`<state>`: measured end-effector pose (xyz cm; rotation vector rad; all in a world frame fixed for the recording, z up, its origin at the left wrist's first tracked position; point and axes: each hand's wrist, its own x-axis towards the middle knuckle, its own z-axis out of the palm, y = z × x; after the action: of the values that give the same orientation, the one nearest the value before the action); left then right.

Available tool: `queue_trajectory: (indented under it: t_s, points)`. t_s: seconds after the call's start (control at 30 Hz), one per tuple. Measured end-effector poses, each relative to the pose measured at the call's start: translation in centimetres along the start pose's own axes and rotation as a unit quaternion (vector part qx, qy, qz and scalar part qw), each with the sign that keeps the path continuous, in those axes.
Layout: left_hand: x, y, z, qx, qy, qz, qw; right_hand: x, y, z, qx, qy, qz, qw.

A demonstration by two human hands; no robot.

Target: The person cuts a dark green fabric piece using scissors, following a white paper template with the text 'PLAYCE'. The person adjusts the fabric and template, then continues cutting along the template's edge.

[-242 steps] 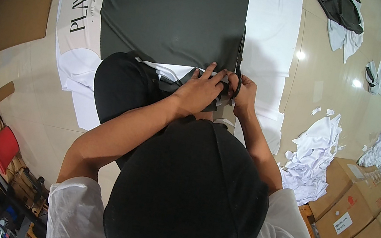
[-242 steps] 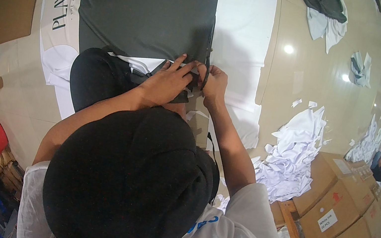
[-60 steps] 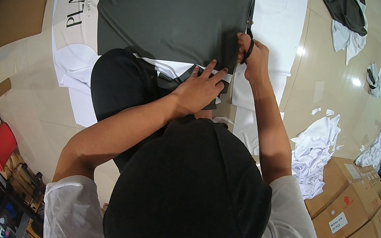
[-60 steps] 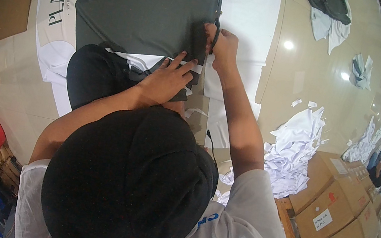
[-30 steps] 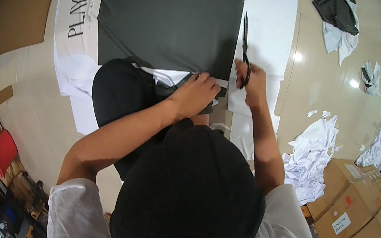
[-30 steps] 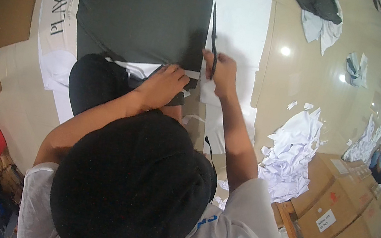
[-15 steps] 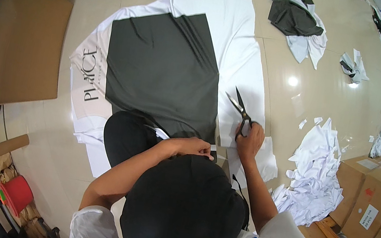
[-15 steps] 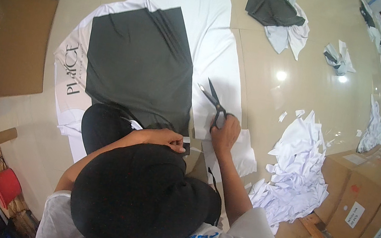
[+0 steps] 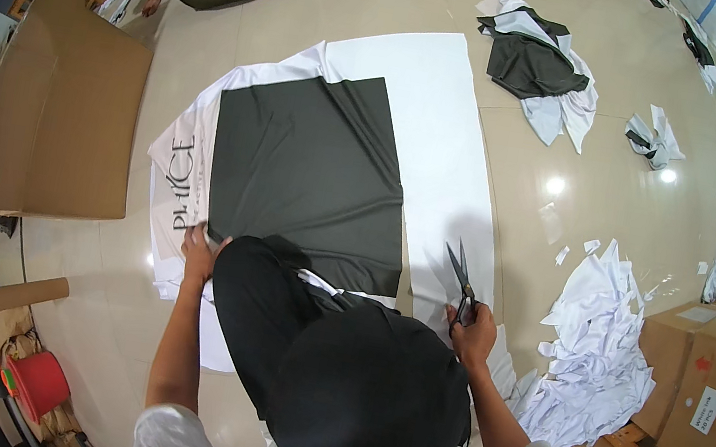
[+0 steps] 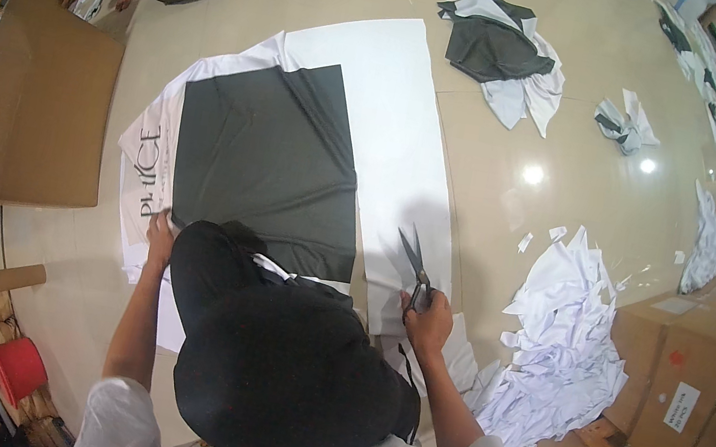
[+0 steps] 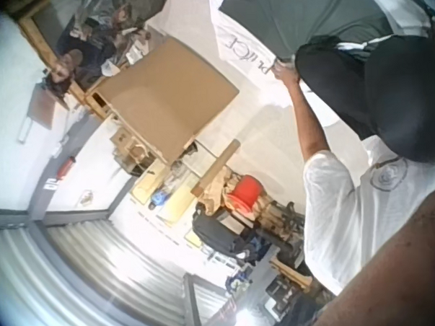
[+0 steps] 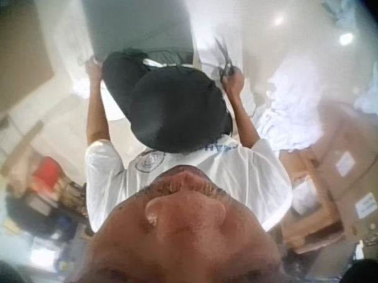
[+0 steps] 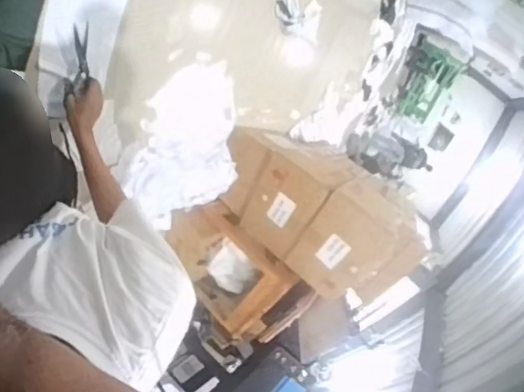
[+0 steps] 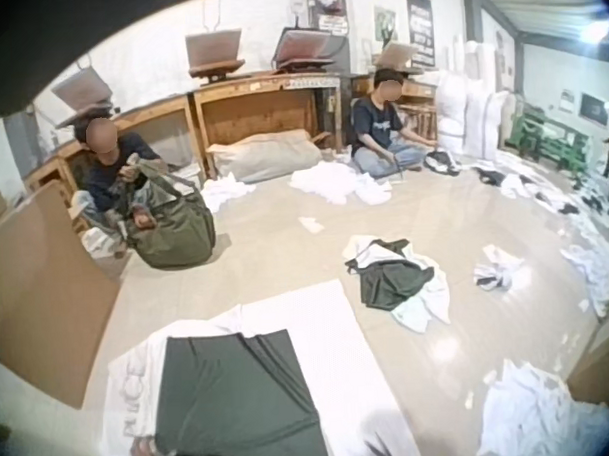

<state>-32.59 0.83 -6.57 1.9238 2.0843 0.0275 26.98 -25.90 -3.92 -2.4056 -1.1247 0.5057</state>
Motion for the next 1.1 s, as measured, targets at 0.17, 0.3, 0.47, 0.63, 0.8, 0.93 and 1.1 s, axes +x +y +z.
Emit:
queue_trajectory:
  t_s: [0.17, 0.3, 0.47, 0.63, 0.8, 0.93, 1.1]
  points:
    - [-7.4, -1.1, 0.0, -0.023, -0.070, -0.118, 0.990, 4.1, -2.5, -0.1, 0.090, 0.048, -0.041, 0.994]
    - [-8.4, -3.9, -1.6, -0.021, -0.104, -0.178, 0.978, 12.4, -8.6, 2.2, 0.173, 0.084, -0.104, 0.976]
    - [-2.0, 1.4, -2.9, -0.031, -0.071, -0.123, 0.989, 26.4, -14.8, 5.0, 0.190, 0.096, -0.129, 0.968]
    - [6.9, 7.6, -2.7, -0.054, 0.099, 0.101, 0.988, 39.2, -19.8, 8.3, 0.109, 0.134, -0.189, 0.967]
    - [17.2, 11.5, -3.5, -0.102, 0.094, 0.163, 0.977, 45.1, -24.4, 10.2, 0.072, 0.111, -0.183, 0.974]
    - [24.5, 12.7, -3.5, -0.126, 0.092, 0.189, 0.969, 48.3, -25.9, 11.0, 0.027, 0.109, -0.213, 0.971]
    - [29.2, 10.8, -1.9, -0.005, 0.102, 0.087, 0.991, 50.1, -25.1, 11.0, -0.011, 0.107, -0.241, 0.965]
